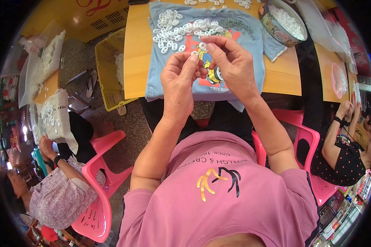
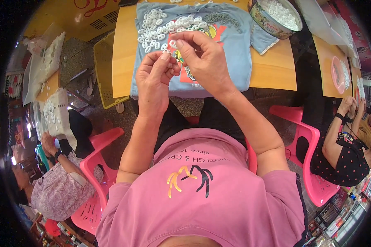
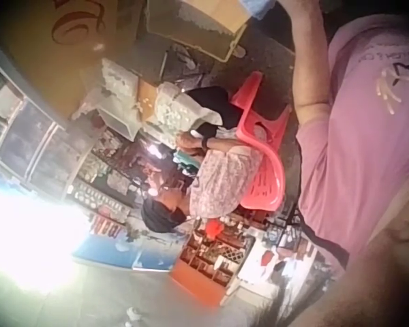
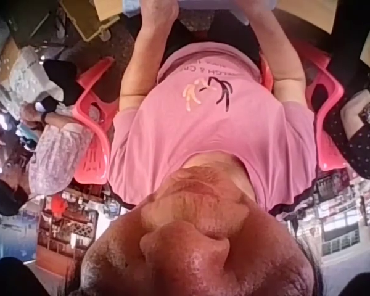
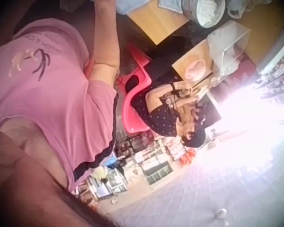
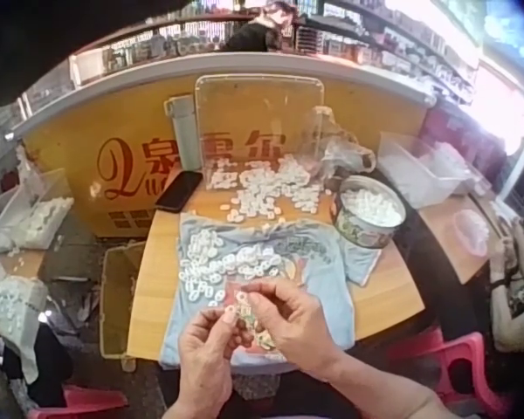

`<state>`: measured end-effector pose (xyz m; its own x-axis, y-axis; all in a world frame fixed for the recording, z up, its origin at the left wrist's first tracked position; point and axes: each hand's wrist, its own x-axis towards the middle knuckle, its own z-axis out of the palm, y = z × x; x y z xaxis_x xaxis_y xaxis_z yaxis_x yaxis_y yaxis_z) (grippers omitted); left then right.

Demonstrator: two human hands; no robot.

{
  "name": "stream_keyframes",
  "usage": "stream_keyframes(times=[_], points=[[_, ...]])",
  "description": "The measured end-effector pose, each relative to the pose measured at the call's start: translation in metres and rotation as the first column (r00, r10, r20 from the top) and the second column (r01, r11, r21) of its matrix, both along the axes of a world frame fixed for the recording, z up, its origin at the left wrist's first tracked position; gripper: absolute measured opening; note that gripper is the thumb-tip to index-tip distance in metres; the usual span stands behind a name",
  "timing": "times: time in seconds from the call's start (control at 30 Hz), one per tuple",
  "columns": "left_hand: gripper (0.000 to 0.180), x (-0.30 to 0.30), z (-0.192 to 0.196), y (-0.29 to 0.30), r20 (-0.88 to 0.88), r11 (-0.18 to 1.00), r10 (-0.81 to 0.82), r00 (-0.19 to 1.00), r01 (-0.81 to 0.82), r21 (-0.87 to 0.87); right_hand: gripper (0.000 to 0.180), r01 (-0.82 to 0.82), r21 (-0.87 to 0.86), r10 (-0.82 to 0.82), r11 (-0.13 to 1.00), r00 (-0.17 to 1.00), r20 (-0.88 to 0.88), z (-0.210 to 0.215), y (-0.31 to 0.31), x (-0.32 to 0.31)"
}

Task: Manually assembling small white plastic components on a blue shirt used as a workbench surface.

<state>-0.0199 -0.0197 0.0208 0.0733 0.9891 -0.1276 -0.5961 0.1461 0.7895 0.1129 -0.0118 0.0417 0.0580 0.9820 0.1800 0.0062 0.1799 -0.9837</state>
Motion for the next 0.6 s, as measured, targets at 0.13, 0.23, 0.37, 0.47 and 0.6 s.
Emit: stream_keyframes(times=[0.13,0.23,0.37,0.47,0.6], points=[[0.016,0.0001,0.0007,-0.0010,-0.011,1.000,-0.009,1.000,0.009,0.006,0.020,0.009,0.077,-0.015,0.997,0.997,0.071,-0.0065,0.0025,0.0023],[0.016,-0.0004,0.0017,-0.0012,-0.022,1.000,-0.014,1.000,0.014,0.012,0.020,0.017,0.103,-0.027,0.994,0.995,0.097,-0.0081,0.0030,0.0025],[0.016,-0.0004,0.0009,-0.0009,-0.018,1.000,-0.012,1.000,0.012,0.013,0.019,0.009,0.133,-0.027,0.991,0.991,0.133,-0.0095,0.0037,0.0021],[0.016,-0.0003,0.0004,-0.0004,-0.014,1.000,-0.006,1.000,0.006,0.010,0.018,0.004,0.155,-0.033,0.988,0.983,0.183,-0.0112,0.0031,0.0037],[0.016,-0.0001,-0.0009,0.0006,-0.008,1.000,-0.013,1.000,0.013,0.003,0.018,0.003,0.176,-0.047,0.984,0.967,0.248,-0.0101,0.0015,0.0033]])
